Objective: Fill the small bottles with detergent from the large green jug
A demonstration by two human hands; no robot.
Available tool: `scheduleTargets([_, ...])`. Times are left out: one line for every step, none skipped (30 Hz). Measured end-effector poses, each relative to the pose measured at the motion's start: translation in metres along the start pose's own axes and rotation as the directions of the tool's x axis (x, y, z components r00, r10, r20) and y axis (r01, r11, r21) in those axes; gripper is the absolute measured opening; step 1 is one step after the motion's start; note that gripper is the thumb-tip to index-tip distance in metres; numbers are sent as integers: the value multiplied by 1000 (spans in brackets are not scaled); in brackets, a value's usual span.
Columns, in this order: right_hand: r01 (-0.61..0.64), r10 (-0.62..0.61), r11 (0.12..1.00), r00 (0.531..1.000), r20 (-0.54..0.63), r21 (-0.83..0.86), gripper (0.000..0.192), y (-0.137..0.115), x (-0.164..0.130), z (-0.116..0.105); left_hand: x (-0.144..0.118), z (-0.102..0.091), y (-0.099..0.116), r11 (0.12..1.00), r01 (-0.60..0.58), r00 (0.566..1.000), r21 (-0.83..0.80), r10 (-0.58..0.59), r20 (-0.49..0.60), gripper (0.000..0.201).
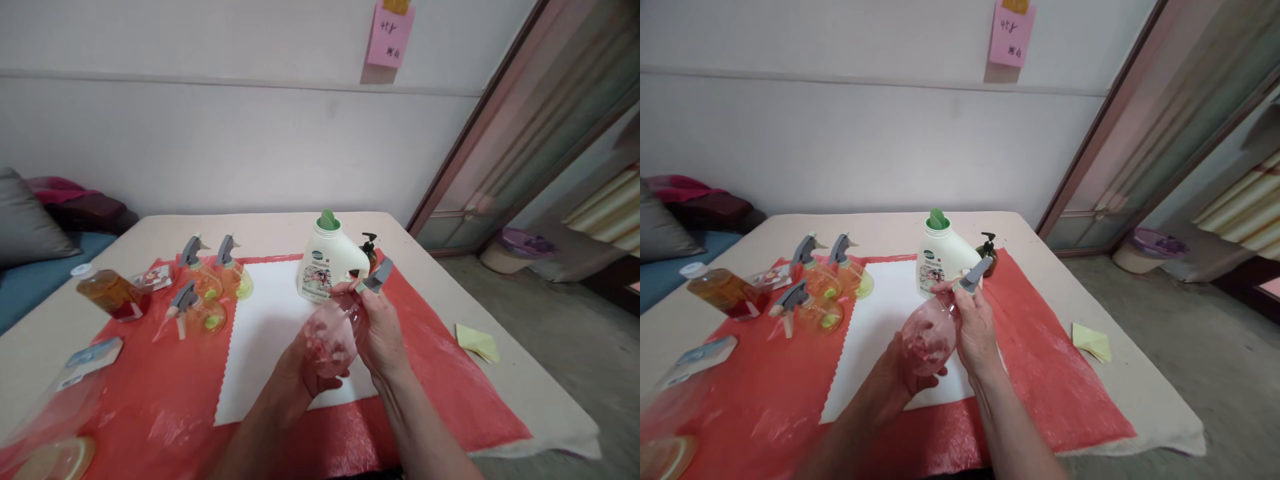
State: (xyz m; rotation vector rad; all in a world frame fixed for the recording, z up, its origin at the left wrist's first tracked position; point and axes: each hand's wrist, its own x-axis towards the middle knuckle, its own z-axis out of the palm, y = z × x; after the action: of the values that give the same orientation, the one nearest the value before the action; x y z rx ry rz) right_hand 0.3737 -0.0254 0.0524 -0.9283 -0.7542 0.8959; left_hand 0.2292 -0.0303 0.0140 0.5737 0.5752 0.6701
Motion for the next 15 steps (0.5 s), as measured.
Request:
scheduleTargets([1, -1, 1000, 1000, -22, 4, 20, 1, 1, 1, 0, 2, -2, 992, -115, 992, 58, 118, -43, 74])
scheduleTargets([-4, 5, 1000, 999, -47, 12, 21, 3, 1, 2, 1, 3, -6, 961, -236, 964, 145, 250, -89, 79])
scheduleTargets([-18, 20, 1000, 997, -71, 23, 23, 4, 1, 4, 1, 4, -9, 903, -345, 914, 254, 385, -128, 83])
scheduleTargets([-38, 42, 999, 995, -94, 34, 25, 5, 1, 5, 2, 4, -12, 825, -426, 849, 371, 507, -151, 86])
scheduleTargets([-56, 61, 997, 991, -116, 45, 27, 7, 1, 7, 2, 5, -15, 742, -474, 783, 475, 601, -158, 86])
scheduleTargets([-65, 73, 996, 988, -138, 56, 29, 7, 0, 8, 2, 4, -18, 671, -495, 732, 552, 664, -151, 86])
scheduleTargets([-65, 76, 995, 984, -159, 70, 29, 7, 0, 9, 2, 4, -19, 625, -508, 702, 592, 699, -134, 85])
scheduleTargets([-56, 70, 995, 982, -175, 83, 29, 6, 0, 9, 2, 4, -19, 610, -525, 692, 593, 712, -119, 86])
scheduleTargets([-43, 59, 995, 982, -182, 89, 28, 5, -1, 9, 2, 4, -18, 629, -539, 701, 559, 704, -117, 90])
scheduleTargets([-28, 42, 996, 983, -180, 80, 28, 3, -1, 8, 2, 4, -15, 682, -535, 729, 499, 671, -135, 92])
scheduleTargets([-18, 27, 998, 986, -166, 54, 27, 1, -1, 7, 2, 3, -12, 758, -499, 778, 421, 606, -168, 91])
scheduleTargets([-14, 16, 1000, 990, -142, 13, 27, -2, -1, 6, 2, 2, -8, 845, -422, 841, 329, 500, -205, 87])
scheduleTargets([-11, 7, 999, 994, -112, -35, 27, -4, -2, 5, 2, 1, -4, 924, -306, 906, 231, 357, -227, 80])
scheduleTargets([-7, 1, 997, 997, -80, -77, 27, -6, -2, 4, 2, 0, -1, 976, -167, 955, 142, 195, -222, 74])
scheduleTargets([-1, -4, 995, 999, -48, -102, 27, -8, -3, 4, 2, -1, 1, 997, -34, 980, 73, 48, -191, 72])
